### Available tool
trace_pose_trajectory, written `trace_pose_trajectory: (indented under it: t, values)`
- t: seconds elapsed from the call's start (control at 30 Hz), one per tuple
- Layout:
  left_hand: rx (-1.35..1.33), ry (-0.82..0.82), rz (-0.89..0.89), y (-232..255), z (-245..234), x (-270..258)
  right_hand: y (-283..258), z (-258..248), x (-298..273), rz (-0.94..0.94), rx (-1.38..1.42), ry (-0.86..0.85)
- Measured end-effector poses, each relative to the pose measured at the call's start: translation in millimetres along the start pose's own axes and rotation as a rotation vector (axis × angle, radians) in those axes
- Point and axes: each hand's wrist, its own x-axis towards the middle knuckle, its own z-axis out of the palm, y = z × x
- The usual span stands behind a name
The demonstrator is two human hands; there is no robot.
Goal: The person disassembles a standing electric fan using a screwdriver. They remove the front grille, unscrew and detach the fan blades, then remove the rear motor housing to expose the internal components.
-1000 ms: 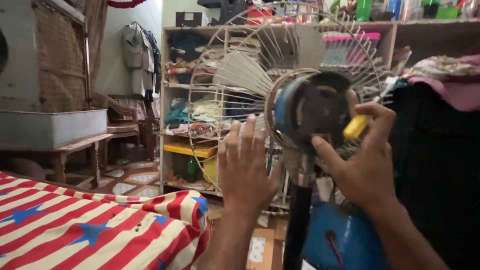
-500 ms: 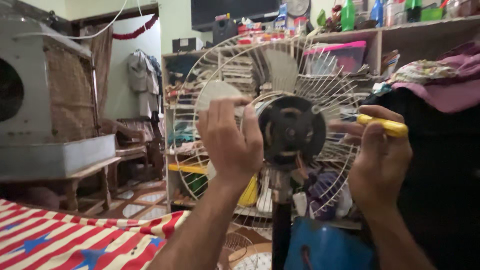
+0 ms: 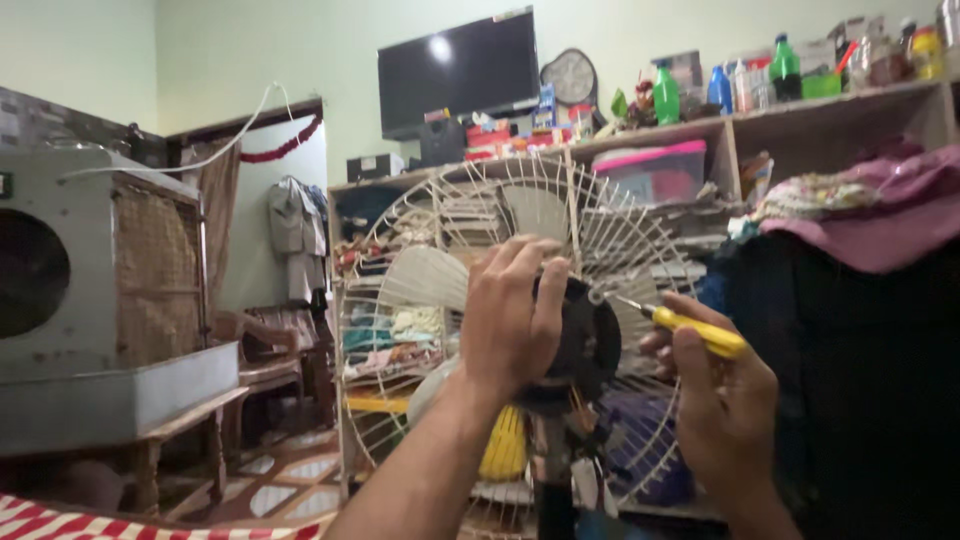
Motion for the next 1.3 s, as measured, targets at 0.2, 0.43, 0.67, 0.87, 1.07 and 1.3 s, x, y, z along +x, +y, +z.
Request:
trace_pose_trajectory:
  t: [0.2, 0.43, 0.67, 0.87, 1.07, 1.3]
  values:
    - [0.082, -0.167, -0.047, -15.8, 14.2, -4.3, 20.2, 6.3, -4.8, -0.042, 0.074, -0.074]
    - [0.158, -0.128, -0.015, -38.5, 28.7, -7.2, 26.3, 8.1, -10.4, 0.018, 0.088, -0.098]
    - [0.174, -0.157, -0.057, -58.4, 29.4, -8.5, 27.3, 9.4, -12.3, -0.08, 0.094, -0.126]
    - [0.216, -0.206, -0.171, -70.2, 26.1, -6.7, 26.4, 14.3, -13.1, 0.048, 0.122, -0.138]
    - [0.195, -0.282, -0.337, -70.4, 35.4, 0.9, 27.5, 19.0, -16.3, -0.012, 0.102, -0.167]
    - [0.195, -0.311, -0.445, -64.4, 44.4, 3.2, 30.3, 17.7, -19.2, 0.001, 0.067, -0.114]
